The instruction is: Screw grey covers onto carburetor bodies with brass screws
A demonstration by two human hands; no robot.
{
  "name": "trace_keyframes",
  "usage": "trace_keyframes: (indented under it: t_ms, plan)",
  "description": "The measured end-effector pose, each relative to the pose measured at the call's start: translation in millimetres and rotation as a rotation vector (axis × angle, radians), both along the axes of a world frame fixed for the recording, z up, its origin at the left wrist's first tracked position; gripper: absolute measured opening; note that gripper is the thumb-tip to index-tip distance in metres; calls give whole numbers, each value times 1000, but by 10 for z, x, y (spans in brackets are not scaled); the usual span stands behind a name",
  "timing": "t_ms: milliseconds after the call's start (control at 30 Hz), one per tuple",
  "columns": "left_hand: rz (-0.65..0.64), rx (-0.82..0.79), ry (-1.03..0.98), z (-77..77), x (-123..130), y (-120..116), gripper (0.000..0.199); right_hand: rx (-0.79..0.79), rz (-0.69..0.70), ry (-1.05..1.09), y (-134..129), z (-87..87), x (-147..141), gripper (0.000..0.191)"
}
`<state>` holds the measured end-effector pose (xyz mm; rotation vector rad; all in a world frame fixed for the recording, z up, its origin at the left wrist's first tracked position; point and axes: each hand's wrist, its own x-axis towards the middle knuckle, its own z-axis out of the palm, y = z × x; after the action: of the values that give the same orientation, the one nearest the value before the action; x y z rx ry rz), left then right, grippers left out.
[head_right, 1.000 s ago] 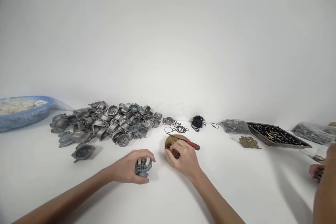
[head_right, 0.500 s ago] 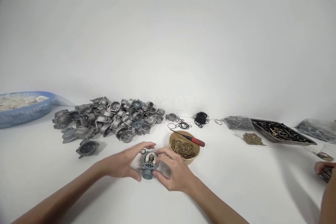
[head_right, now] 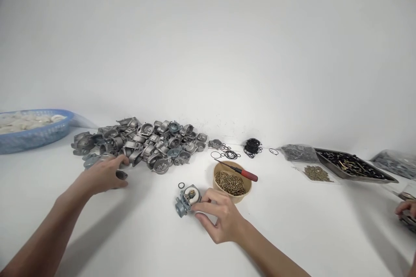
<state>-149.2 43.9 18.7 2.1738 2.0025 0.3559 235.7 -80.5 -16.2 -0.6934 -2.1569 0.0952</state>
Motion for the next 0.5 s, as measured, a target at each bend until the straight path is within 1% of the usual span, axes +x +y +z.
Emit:
trace_keyframes:
  t_ms: [100,200,267,333,400,433,500]
  plan:
    - [18,-75,98,-51,41,2,55,34,-18,38,3,-25,-9,27]
    - [38,-127,95,-66,46,12,53,40,-35,46,4,-22,-9,26]
    - [55,-125,100,-50,30,10,51,48,-44,53,0,-10,-9,25]
    - [58,-126,82,-1,13,-8,49,68,-48,66,-7,2,-10,25]
    - [16,-145,-4,88,17,-49,43,91,-50,89,-12,12,-13,27]
    - [-34,-161,-77,145,37,-77,40,98,-48,103,-13,18,-15,29]
    - [-178,-197,-263,264,128,-151,34,106,-39,133,-10,30,-24,36]
